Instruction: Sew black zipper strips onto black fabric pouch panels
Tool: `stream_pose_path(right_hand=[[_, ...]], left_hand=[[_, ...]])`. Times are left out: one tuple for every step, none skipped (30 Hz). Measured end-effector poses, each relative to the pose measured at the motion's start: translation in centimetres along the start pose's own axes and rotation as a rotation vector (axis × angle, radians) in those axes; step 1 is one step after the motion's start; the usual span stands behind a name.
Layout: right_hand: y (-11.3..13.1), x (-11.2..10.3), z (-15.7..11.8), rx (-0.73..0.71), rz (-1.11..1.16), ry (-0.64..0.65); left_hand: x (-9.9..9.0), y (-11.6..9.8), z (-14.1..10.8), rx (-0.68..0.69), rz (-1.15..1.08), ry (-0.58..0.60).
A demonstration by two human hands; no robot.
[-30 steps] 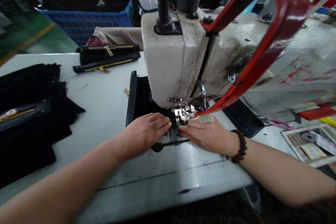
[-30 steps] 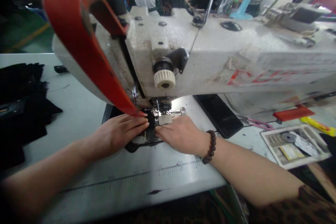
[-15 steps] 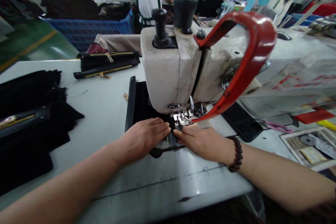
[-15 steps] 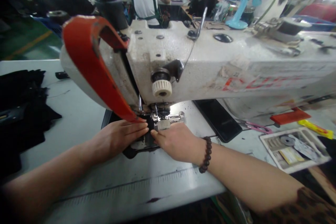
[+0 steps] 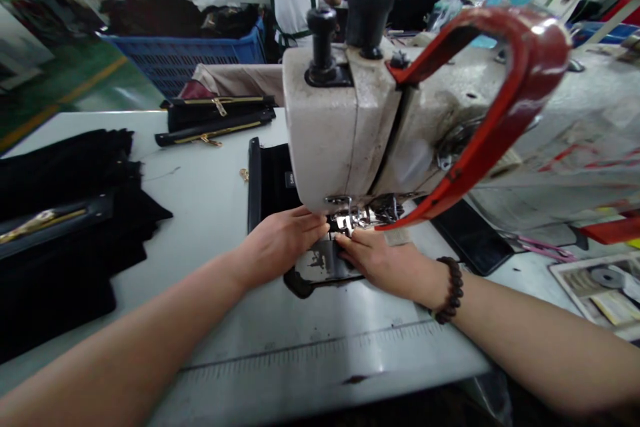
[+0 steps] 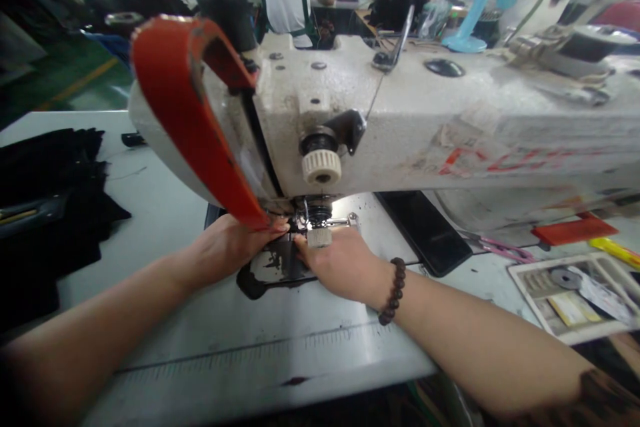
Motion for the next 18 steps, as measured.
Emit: stream_pose_path(right_hand=[[0.00,0.03,-0.01,0.001,0.004,0.002],[0.00,0.04,-0.03,0.004,0.005,0.001],[-0.01,0.05,-0.03,0.007,0.005,-0.001],[-0.03,0.03,-0.03,0.012,0.005,-0.010],[-0.05,0.01,-0.03,0.016,0.007,-0.020],[-0.07,-0.01,-0.02,0.020,0.010,-0.027],[-0.08,-0.03,-0.01,0.023,0.014,-0.034],[-0.09,-0.04,0.00,0.022,0.018,-0.038],[-0.08,-0.05,0.01,0.019,0.022,-0.038],[-0.07,-0.06,0.02,0.017,0.022,-0.038],[-0.05,-0.08,0.03,0.015,0.021,-0.035],[-0.04,-0.12,0.04,0.016,0.017,-0.036],[-0.03,-0.16,0.04,0.017,0.014,-0.035],[-0.02,-0.21,0.04,0.021,0.010,-0.037],[-0.01,-0.26,0.05,0.026,0.007,-0.041],[0.00,-0.30,0.05,0.025,0.008,-0.044],[0.01,-0.32,0.05,0.024,0.010,-0.047],[-0.01,-0.32,0.06,0.023,0.013,-0.049]], left_hand=[[0.15,0.27,0.01,-0.018,-0.019,0.007],[0.26,0.51,0.04,-0.035,-0.028,0.008],[0.33,0.70,0.09,-0.051,-0.033,0.009],[0.37,0.86,0.14,-0.073,-0.036,0.012],[0.37,0.95,0.20,-0.091,-0.036,0.019],[0.34,0.97,0.28,-0.102,-0.034,0.024],[0.29,0.97,0.34,-0.113,-0.030,0.033],[0.22,0.94,0.41,-0.118,-0.026,0.038],[0.13,0.89,0.46,-0.116,-0.023,0.036],[0.05,0.84,0.49,-0.108,-0.022,0.034],[0.00,0.80,0.50,-0.099,-0.020,0.032],[0.00,0.76,0.50,-0.089,-0.018,0.032],[0.03,0.75,0.48,-0.080,-0.017,0.034],[0.09,0.74,0.45,-0.073,-0.014,0.036],[0.17,0.76,0.43,-0.069,-0.009,0.041],[0.24,0.78,0.43,-0.065,0.001,0.043],[0.26,0.78,0.44,-0.052,0.015,0.043],[0.22,0.79,0.47,-0.042,0.038,0.044]])
Point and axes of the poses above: each hand's wrist, its own z-axis towards the middle knuckle, its own x-axis out of the palm, y = z × x, the point moved 3 cm from there along z, towards the middle knuckle, and after that the axes turned 10 degrees about -y, right-handed, at the moved point
